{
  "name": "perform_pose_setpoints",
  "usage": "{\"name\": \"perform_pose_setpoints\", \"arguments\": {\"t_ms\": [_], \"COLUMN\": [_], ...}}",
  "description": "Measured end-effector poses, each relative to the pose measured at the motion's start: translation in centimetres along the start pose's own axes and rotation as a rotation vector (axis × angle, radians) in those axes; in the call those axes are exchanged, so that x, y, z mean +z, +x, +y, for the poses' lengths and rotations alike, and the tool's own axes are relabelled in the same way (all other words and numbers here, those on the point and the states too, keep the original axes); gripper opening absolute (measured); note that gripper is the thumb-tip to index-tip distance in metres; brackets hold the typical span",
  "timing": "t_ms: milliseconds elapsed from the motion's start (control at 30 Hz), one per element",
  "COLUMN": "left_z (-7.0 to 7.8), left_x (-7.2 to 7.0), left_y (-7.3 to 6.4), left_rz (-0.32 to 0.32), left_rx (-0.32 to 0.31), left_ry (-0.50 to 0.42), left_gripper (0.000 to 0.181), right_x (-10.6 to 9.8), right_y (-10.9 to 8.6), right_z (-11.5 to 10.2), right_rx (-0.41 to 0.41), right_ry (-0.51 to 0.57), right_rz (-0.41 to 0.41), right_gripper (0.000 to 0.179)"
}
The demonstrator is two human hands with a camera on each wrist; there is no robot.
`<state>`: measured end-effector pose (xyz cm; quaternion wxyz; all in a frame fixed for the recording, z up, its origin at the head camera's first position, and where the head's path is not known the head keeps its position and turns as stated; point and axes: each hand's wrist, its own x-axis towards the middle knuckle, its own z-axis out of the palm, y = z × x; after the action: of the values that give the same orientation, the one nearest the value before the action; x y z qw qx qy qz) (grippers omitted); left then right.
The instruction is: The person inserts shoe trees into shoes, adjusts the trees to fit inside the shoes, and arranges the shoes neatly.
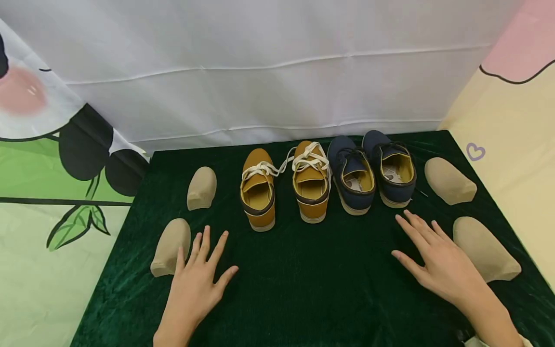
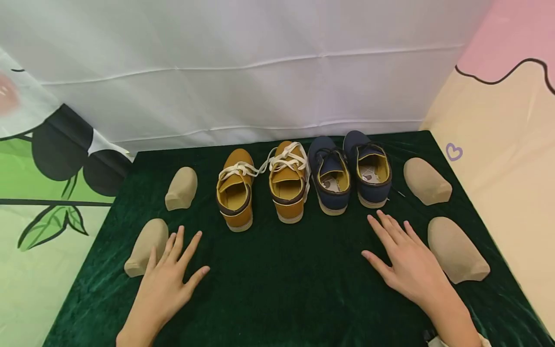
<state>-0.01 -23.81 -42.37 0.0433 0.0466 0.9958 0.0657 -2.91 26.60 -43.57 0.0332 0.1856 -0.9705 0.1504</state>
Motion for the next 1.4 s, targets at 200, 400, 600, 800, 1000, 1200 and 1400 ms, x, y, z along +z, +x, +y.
{"name": "perform_pose_setpoints", "arguments": {"t_ms": [200, 400, 600, 800, 1000, 1200, 1400], "left_z": [-0.3, -1.0, -2.2, -3.2, -3.7, -4.0, -4.4], "left_x": [-0.3, -0.7, -1.1, -1.2, -1.0, -0.7, -0.2], "left_y": [-0.3, -0.7, -1.1, -1.3, -1.2, -0.9, -0.7], "left_rz": [0.189, 0.312, 0.414, 0.382, 0.232, 0.174, 0.196], "left_rx": [0.051, 0.038, -0.031, -0.158, -0.327, -0.413, -0.457], "left_ry": [0.038, 0.024, 0.001, -0.003, -0.062, -0.125, -0.150], "left_gripper": [0.071, 0.058, 0.055, 0.058, 0.060, 0.060, 0.054], "right_x": [-0.1, -0.3, -0.1, 0.5, 1.1, 1.9, 2.3], "right_y": [1.1, 2.3, 3.9, 5.4, 6.7, 8.1, 9.4], "right_z": [-0.6, -1.4, -2.7, -3.9, -4.9, -6.1, -7.2], "right_rx": [-0.053, -0.083, -0.120, -0.145, -0.172, -0.193, -0.215], "right_ry": [-0.027, -0.013, 0.007, 0.038, 0.056, 0.088, 0.117], "right_rz": [0.117, 0.168, 0.194, 0.190, 0.191, 0.172, 0.149], "right_gripper": [0.079, 0.071, 0.064, 0.058, 0.053, 0.049, 0.049]}}
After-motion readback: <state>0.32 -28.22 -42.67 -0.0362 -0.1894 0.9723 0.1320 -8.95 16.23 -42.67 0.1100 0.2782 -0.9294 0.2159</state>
